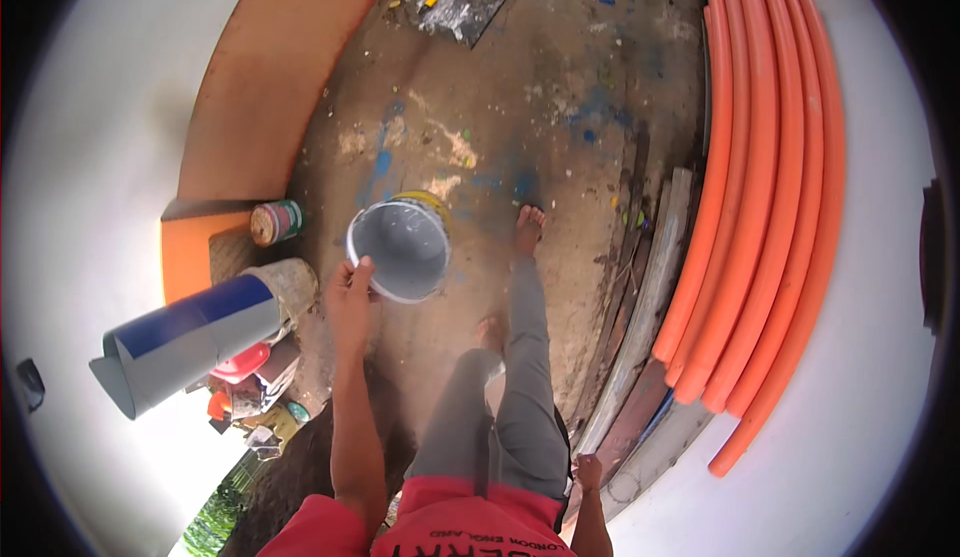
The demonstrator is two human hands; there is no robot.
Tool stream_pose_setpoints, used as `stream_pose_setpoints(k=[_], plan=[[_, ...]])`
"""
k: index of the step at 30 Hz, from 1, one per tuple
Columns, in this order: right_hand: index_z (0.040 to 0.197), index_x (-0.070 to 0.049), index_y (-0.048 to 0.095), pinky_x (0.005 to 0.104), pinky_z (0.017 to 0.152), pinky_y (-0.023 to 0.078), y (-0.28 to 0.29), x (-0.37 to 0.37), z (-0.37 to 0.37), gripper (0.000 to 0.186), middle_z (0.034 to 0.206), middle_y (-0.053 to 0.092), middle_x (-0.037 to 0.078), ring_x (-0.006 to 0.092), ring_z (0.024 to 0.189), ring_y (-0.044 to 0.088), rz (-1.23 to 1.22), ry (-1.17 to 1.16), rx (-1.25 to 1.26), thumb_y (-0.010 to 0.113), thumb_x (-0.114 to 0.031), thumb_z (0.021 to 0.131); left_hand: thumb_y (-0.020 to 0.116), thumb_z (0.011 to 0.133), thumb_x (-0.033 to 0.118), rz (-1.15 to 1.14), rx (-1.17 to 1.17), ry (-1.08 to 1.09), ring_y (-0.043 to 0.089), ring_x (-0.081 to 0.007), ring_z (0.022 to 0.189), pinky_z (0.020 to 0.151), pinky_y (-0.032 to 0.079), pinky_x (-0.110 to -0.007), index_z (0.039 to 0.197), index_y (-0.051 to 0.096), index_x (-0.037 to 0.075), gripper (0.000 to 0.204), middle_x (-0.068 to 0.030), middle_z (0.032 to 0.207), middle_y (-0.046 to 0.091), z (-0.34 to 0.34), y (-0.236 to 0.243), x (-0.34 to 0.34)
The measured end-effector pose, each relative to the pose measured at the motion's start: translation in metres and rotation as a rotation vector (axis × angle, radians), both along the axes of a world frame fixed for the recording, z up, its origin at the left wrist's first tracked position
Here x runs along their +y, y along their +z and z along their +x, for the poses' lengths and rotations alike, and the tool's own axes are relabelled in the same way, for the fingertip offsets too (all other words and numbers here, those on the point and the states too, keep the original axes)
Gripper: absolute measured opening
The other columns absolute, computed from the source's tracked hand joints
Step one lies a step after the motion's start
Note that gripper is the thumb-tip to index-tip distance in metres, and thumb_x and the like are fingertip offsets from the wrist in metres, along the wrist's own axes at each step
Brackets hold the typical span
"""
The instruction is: The person pours paint from one bucket into another, walks over to pick up a paintbrush, and uses the paintbrush to scrape and mix paint inside the bucket.
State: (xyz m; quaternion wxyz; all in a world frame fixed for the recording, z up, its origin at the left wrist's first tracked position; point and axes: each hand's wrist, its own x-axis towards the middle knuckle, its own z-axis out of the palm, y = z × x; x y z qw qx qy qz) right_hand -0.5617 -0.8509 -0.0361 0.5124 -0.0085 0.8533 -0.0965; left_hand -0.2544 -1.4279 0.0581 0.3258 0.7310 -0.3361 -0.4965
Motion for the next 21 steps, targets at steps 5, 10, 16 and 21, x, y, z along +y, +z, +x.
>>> stream_pose_setpoints(k=[5, 10, 16, 21], plan=[[0.091, 0.0, 0.06, 0.0283, 0.044, 0.046, -0.01, -0.182, -0.096, 0.017, 0.071, 0.062, 0.009, 0.014, 0.054, 0.057, 0.094, -0.118, 0.003, 0.058, -0.016, 0.09, 0.059, 0.099, 0.03, 0.048, -0.093, 0.056, 0.056, -0.0089, 0.066, 0.058, 0.051, -0.024, 0.086, 0.06, 0.004, 0.03, -0.0014, 0.074, 0.056, 0.002, -0.043, -0.144], [0.097, -0.004, 0.054, 0.0258, 0.043, 0.044, -0.017, -0.449, -0.194, 0.015, 0.082, 0.06, 0.007, 0.0122, 0.058, 0.057, -0.236, 0.211, 0.139, 0.055, -0.018, 0.094, 0.057, 0.099, 0.028, 0.1, -0.07, 0.238, 0.056, -0.011, 0.067, 0.063, 0.056, -0.027, 0.087, 0.059, 0.003, 0.028, -0.0024, 0.078, 0.054, 0.011, -0.109, -0.236], [0.095, -0.004, 0.055, 0.0285, 0.049, 0.047, -0.04, -0.709, -0.253, 0.017, 0.077, 0.059, 0.006, 0.0125, 0.058, 0.056, -0.19, 0.191, 0.212, 0.059, -0.02, 0.091, 0.059, 0.097, 0.029, 0.196, 0.064, 0.443, 0.064, -0.0149, 0.068, 0.06, 0.058, -0.03, 0.09, 0.059, 0.006, 0.024, -0.0071, 0.083, 0.062, 0.023, -0.225, -0.354], [0.096, 0.0, 0.058, 0.039, 0.081, 0.048, -0.118, -0.921, -0.248, 0.023, 0.082, 0.061, 0.014, 0.0242, 0.084, 0.06, -0.341, 0.737, 0.254, 0.059, -0.022, 0.091, 0.062, 0.096, 0.029, 0.271, 0.164, 0.807, 0.065, -0.0154, 0.065, 0.056, 0.055, -0.028, 0.089, 0.057, 0.006, 0.025, -0.0051, 0.078, 0.063, 0.011, -0.307, -0.396]])
